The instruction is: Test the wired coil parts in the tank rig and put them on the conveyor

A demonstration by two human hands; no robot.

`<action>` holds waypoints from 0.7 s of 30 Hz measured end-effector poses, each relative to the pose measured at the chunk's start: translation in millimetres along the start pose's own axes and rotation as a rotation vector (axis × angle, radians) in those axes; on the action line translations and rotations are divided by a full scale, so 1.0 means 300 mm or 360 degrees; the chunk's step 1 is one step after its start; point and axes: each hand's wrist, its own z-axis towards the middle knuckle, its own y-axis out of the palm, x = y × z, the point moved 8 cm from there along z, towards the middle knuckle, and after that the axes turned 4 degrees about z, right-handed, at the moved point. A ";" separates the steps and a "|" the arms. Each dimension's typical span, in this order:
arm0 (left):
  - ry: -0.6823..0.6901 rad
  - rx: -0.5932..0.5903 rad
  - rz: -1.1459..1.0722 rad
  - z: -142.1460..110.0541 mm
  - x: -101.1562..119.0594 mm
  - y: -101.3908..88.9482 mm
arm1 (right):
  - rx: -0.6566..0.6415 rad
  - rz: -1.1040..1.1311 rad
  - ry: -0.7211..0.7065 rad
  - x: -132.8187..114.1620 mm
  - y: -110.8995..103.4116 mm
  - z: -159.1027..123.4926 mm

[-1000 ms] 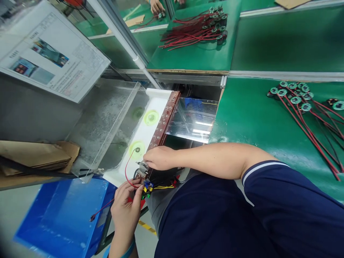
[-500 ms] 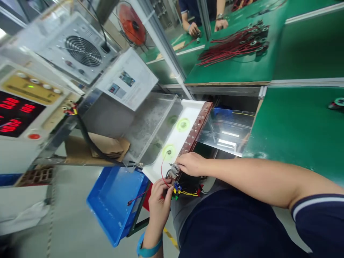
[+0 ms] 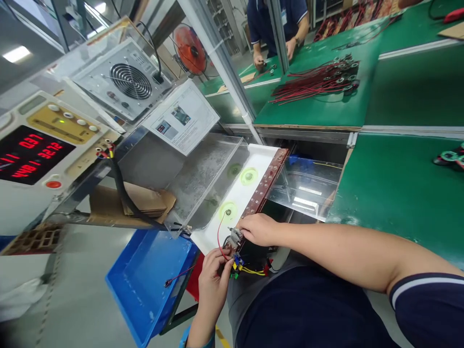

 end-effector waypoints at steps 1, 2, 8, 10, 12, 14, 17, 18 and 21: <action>0.0013 0.0005 0.0006 0.000 -0.001 0.000 | 0.0002 -0.0009 -0.0002 -0.001 -0.001 0.000; 0.0024 0.0011 0.0011 0.000 -0.001 0.000 | 0.0006 -0.0015 -0.0002 -0.001 -0.001 0.000; 0.0073 0.0057 0.0009 0.007 0.002 -0.005 | 0.0051 0.0002 0.0015 0.016 -0.006 0.005; 0.0082 0.0064 -0.0002 0.009 0.004 -0.006 | 0.0092 0.0023 0.0018 0.023 -0.017 0.001; 0.0093 0.0074 -0.0014 0.009 0.006 -0.007 | 0.0149 0.0021 0.0024 0.029 -0.038 -0.007; 0.0084 0.0083 -0.0034 0.007 0.005 -0.007 | 0.0196 -0.0024 0.0013 0.028 -0.063 -0.011; 0.0001 0.0059 -0.0127 0.009 -0.014 -0.010 | 0.0258 -0.0153 0.0042 0.023 -0.105 0.023; -0.0045 0.0032 -0.0188 0.013 -0.029 -0.011 | 0.0275 -0.0203 0.0084 0.022 -0.117 0.051; -0.0255 -0.0068 -0.0436 0.037 -0.118 -0.014 | 0.0186 -0.0391 0.0274 0.018 -0.107 0.187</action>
